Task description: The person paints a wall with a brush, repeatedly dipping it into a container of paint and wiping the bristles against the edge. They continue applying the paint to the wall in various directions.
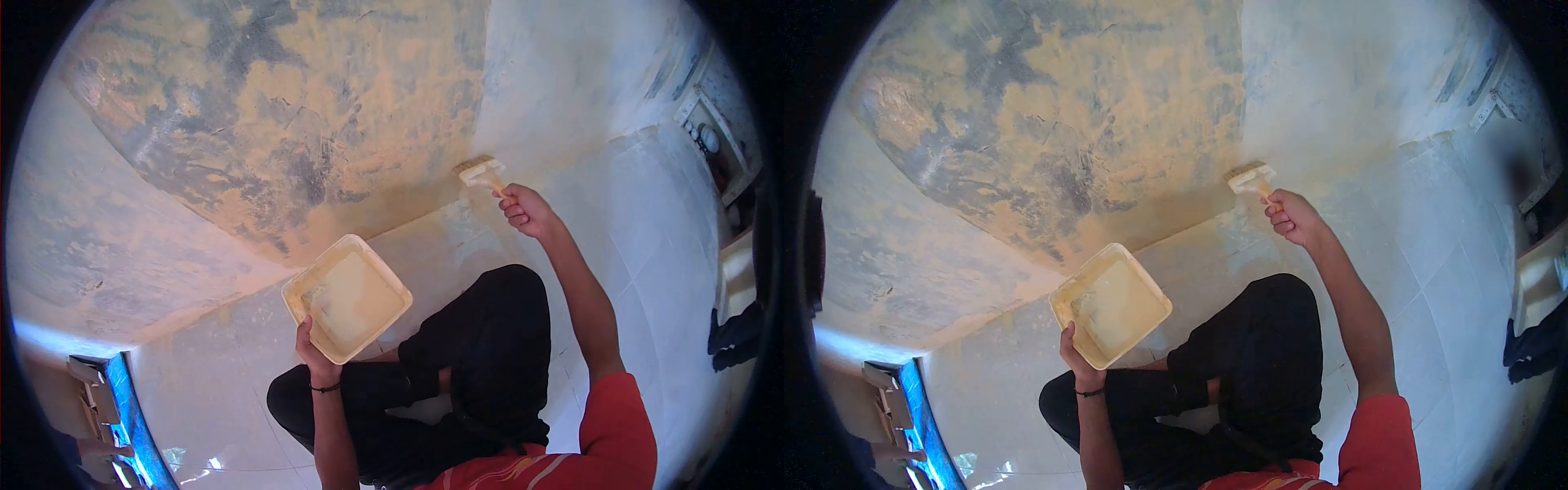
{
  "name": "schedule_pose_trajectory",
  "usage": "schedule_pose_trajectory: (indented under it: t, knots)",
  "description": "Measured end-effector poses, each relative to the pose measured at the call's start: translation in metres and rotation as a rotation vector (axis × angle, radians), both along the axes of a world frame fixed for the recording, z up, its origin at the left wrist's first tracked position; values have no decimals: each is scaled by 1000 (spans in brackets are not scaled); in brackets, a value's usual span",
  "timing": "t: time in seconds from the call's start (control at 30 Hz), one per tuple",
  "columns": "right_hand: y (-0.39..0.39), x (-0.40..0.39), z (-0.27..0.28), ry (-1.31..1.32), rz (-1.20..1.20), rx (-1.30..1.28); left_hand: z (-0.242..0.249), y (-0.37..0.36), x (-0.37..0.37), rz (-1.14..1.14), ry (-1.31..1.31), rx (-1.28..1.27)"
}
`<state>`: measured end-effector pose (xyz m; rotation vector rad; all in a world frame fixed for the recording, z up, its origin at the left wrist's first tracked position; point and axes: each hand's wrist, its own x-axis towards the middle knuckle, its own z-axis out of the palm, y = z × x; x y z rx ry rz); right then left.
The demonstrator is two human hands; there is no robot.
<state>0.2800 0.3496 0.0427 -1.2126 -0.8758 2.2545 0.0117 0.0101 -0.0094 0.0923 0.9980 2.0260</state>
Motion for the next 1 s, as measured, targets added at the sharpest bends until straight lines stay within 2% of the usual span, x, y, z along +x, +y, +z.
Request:
schedule_pose_trajectory:
  t: [0.17,0.27,0.4,0.5,0.73,0.8,0.9,0.97,1.0]
  knots:
    - [1,9,58,69,40,89,-4,-1,-1,14,-11,35]
    - [-2,9,106,70,62,210,0,-3,-1,10,5,54]
    - [-5,13,172,163,92,230,4,-5,0,11,5,63]
    - [-15,13,226,172,51,364,9,-5,2,12,11,81]
    - [10,12,335,511,155,725,11,-7,3,22,-3,82]
    - [15,8,354,556,175,819,9,-7,2,20,11,96]
    - [17,-8,366,667,204,736,6,-8,2,25,18,99]
    - [35,-16,361,685,78,673,6,-6,1,29,15,96]
    - [68,-7,351,735,372,713,7,-6,2,27,10,89]
